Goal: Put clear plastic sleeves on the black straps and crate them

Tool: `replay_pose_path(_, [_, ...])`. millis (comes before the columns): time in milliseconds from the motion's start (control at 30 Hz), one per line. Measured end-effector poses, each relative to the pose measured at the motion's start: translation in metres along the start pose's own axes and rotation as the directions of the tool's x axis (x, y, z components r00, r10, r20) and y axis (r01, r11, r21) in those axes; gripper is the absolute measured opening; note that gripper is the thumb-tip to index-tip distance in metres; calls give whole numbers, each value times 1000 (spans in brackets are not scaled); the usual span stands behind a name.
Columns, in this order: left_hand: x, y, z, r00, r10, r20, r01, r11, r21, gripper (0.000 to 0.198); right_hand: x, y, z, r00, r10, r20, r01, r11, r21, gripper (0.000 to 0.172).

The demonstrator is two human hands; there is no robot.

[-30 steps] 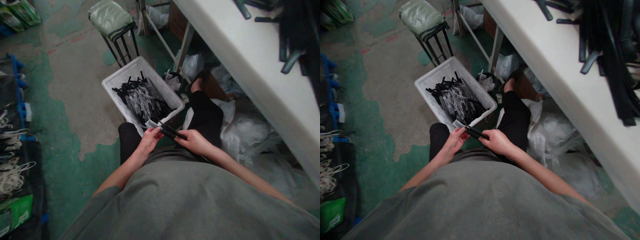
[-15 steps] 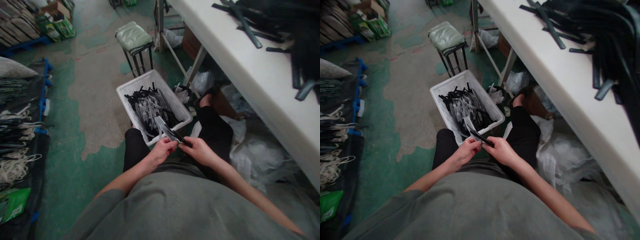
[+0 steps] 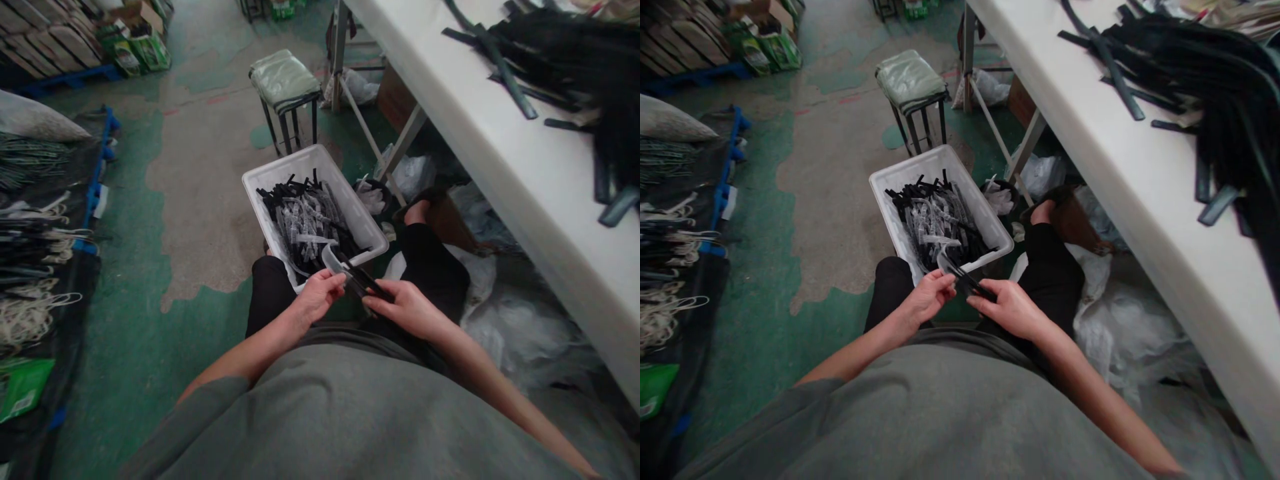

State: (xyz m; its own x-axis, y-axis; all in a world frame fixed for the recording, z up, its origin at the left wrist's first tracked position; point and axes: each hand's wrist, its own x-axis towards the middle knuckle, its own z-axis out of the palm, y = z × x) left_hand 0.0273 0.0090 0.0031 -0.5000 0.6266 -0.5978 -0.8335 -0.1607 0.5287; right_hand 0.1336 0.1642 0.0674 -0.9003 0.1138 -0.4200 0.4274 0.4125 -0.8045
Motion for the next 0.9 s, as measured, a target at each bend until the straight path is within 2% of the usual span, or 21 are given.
replay_pose_path(67, [3, 4, -5, 999, -4, -38, 3, 1000, -25, 36, -5, 1, 0, 997, 35, 62, -34, 999, -17, 33])
replay_pose_path(233, [8, 4, -5, 997, -74, -5, 73, 995, -70, 33, 1, 5, 7, 999, 52, -14, -51, 998, 21, 30])
replay_pose_path(333, [5, 8, -3, 1000, -19, -17, 18, 998, -61, 32, 0, 7, 6, 998, 67, -15, -67, 997, 50, 33])
replay_pose_path(467, [-16, 13, -1, 998, 62, -18, -62, 998, 21, 30, -24, 5, -5, 998, 31, 54, -32, 999, 21, 33])
replay_pose_path(600, [-41, 0, 4, 970, 232, 71, -242, 950, 198, 24, -34, -3, -5, 997, -8, 78, 4, 999, 48, 30])
replay_pose_path(667, [-45, -6, 6, 966, 246, 84, -259, 939, 226, 21, -26, -6, 1, 997, -24, 73, 19, 998, 61, 30])
replay_pose_path(767, [-41, -6, 2, 979, 196, 50, -202, 962, 181, 16, -17, -5, 7, 994, -49, 99, 41, 996, 79, 31])
replay_pose_path(900, [-36, 7, -6, 981, 184, -56, -180, 981, 69, 23, -27, -2, 4, 979, -31, 203, 27, 999, 21, 33])
